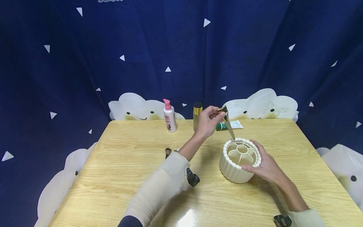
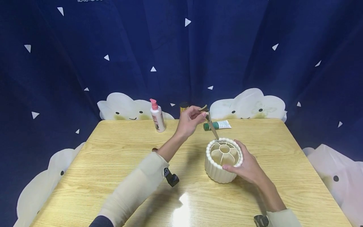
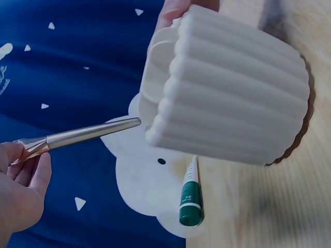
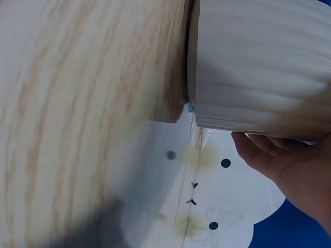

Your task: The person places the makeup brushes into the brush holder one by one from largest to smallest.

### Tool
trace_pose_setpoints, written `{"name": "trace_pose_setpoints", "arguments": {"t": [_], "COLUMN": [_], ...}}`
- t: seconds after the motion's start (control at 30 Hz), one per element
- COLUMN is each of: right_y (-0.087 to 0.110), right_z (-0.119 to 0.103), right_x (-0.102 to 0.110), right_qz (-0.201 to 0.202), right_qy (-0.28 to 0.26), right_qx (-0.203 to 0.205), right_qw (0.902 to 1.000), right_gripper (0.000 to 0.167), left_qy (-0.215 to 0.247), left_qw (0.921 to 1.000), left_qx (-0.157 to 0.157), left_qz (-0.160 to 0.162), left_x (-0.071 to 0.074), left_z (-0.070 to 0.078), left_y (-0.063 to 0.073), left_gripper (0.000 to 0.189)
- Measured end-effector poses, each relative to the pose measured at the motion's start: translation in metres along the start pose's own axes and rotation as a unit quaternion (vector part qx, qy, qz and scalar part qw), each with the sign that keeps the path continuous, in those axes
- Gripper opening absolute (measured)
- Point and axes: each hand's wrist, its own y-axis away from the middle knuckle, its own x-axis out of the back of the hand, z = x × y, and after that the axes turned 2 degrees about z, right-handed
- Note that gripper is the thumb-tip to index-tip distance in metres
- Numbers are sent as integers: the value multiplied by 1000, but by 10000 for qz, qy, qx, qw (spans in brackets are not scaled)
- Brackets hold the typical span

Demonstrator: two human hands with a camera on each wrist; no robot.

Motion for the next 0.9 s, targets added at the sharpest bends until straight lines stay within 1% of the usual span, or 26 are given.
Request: {"name": "trace_pose_setpoints", "arguments": {"t": [0.03,0.13,0.23,0.4,0.53,0.63,0.83,0.9], "right_y": [0,1,1,1,1,1,1,1], "right_z": [0,-1,-2,-2,-1,-2,-2,-2], "right_x": [0,1,2,4,3,2,0,0], "right_qz": [-2,-14,16,49,56,74,71,66], "right_qy": [8,33,36,41,42,52,39,38], "right_qx": [-6,-9,26,38,11,3,-9,-25], "right_qw": [10000,10000,10000,10000,10000,10000,10000,10000], "right_gripper": [107,107,107,106,105,105,105,105], "left_qy": [44,-172,-674,-1396,-1711,-1860,-2266,-2315], "left_qw": [10000,9998,9975,9896,9839,9804,9713,9700], "left_qx": [16,5,-30,-22,-104,-169,-45,9], "left_qz": [-29,-104,-225,-336,-501,-630,-722,-746], "left_x": [-2,-8,-11,-14,-18,-20,-25,-26], "left_z": [-1,-6,-10,-21,-29,-34,-40,-43], "left_y": [1,3,5,8,9,12,21,24], "left_gripper": [21,19,17,14,14,14,12,13]}}
